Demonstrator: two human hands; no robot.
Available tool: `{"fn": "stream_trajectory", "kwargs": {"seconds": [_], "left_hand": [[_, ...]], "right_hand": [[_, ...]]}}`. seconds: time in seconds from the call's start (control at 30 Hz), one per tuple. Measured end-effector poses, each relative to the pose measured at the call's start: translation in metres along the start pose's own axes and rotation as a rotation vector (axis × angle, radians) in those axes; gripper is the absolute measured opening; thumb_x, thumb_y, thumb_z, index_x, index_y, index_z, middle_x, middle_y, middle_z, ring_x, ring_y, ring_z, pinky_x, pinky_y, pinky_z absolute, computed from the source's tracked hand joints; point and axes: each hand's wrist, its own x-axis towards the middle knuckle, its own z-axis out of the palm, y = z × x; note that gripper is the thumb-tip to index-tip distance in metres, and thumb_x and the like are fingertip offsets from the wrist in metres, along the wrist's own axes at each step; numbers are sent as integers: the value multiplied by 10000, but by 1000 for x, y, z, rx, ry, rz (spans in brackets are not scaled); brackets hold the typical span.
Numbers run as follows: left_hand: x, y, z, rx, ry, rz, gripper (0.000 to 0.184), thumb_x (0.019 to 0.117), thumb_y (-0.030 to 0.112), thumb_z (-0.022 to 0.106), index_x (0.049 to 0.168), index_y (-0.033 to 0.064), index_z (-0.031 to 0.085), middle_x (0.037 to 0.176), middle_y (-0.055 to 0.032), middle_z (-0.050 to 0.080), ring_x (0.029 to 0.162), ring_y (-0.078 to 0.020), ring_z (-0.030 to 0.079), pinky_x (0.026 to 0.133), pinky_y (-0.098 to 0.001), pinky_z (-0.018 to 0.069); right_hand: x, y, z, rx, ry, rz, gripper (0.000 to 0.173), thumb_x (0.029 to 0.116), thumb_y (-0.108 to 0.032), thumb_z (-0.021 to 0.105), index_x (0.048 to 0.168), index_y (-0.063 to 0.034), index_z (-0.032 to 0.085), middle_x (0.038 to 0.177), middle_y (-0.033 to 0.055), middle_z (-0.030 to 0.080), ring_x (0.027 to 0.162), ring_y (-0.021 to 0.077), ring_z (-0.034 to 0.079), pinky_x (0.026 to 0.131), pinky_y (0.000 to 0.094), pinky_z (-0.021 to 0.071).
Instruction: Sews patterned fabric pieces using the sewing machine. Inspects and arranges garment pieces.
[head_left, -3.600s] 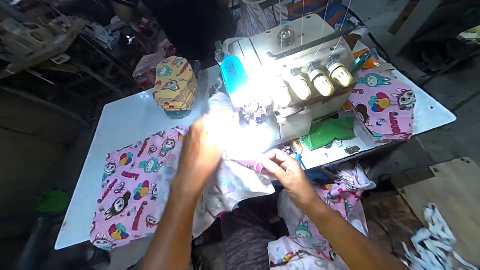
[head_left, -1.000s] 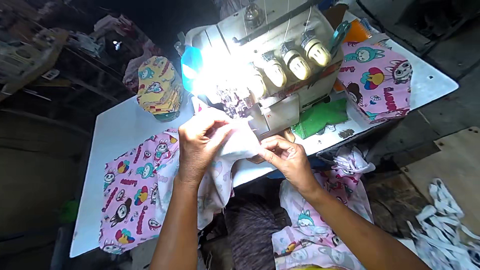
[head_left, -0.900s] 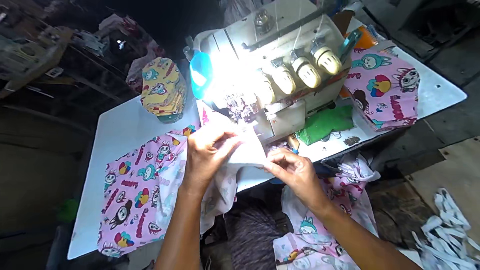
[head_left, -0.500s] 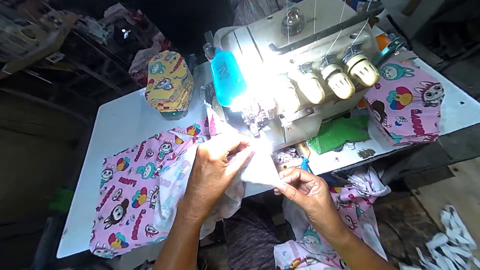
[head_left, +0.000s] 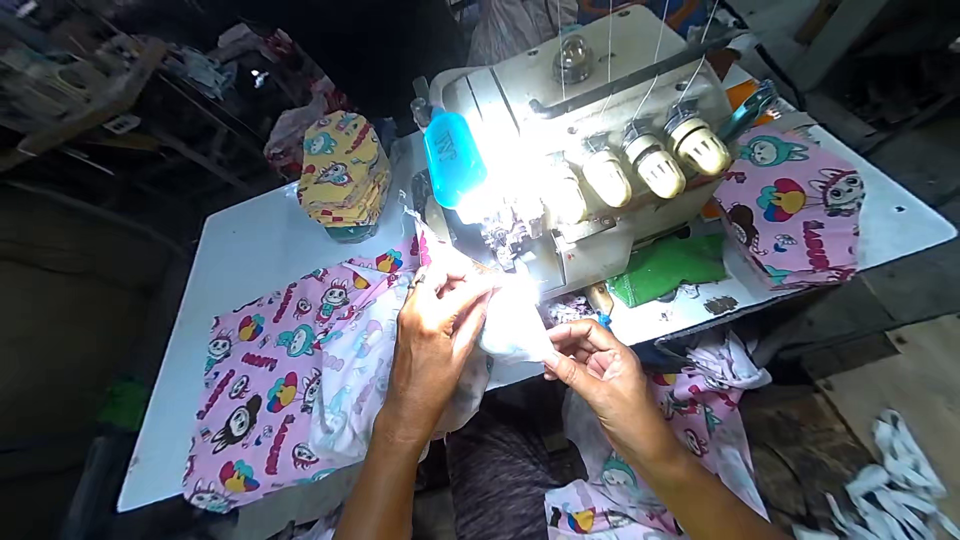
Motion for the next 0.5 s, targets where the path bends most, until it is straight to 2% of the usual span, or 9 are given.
{"fn": "stream_trajectory", "kwargs": {"seconds": [0.07,0.13,0.2,0.27,0.33,0.43,0.5], "left_hand": [[5,-4,2,-47,9,18,193,965,89,622,1081,36,767,1068,-98,672,1020,-140,620,916,-258,480],[15,-6,5,-54,3,-7,155,957,82,624,1091,32,683,1023,-73,669,923,-90,627,839,-211,506],[23,-7,7,-66,-18,-40,158,943,83,646,1088,36,606,991,-69,621,852,-82,591,761,-193,489],[30,-11,10,-97,-28,-37,141,930,81,651,1048,16,609,985,-91,608,840,-94,572,751,-194,470],[33,-15,9,-94,-49,-25,114,938,93,648,1019,22,610,992,-88,604,856,-95,571,767,-202,468],[39,-27,7,-79,-32,27,105,938,99,640,983,6,627,1025,-127,626,923,-153,605,823,-262,491],[41,-29,2,5,27,50,137,949,86,634,1039,-15,656,1097,-166,656,1016,-231,632,898,-346,500]], "right_hand": [[0,-1,2,-32,5,-32,233,939,-4,654,1166,31,617,978,69,689,826,115,697,752,250,611],[2,-4,4,-27,24,-48,251,950,10,629,1195,36,582,988,74,674,819,119,693,753,255,615],[3,-8,6,-33,49,-56,241,957,12,612,1194,28,572,997,71,667,815,118,698,755,258,624],[6,-10,7,-57,52,-77,221,957,10,610,1175,21,579,1001,71,673,822,119,701,762,257,623],[8,-11,7,-79,46,-99,198,946,9,633,1142,15,602,976,74,685,817,120,705,757,252,622],[16,-10,9,-92,29,-127,162,926,18,671,1083,11,634,914,71,698,784,116,704,742,245,618],[23,-9,12,-106,26,-144,163,916,29,679,1070,-6,642,901,63,698,769,114,704,728,247,620]]}}
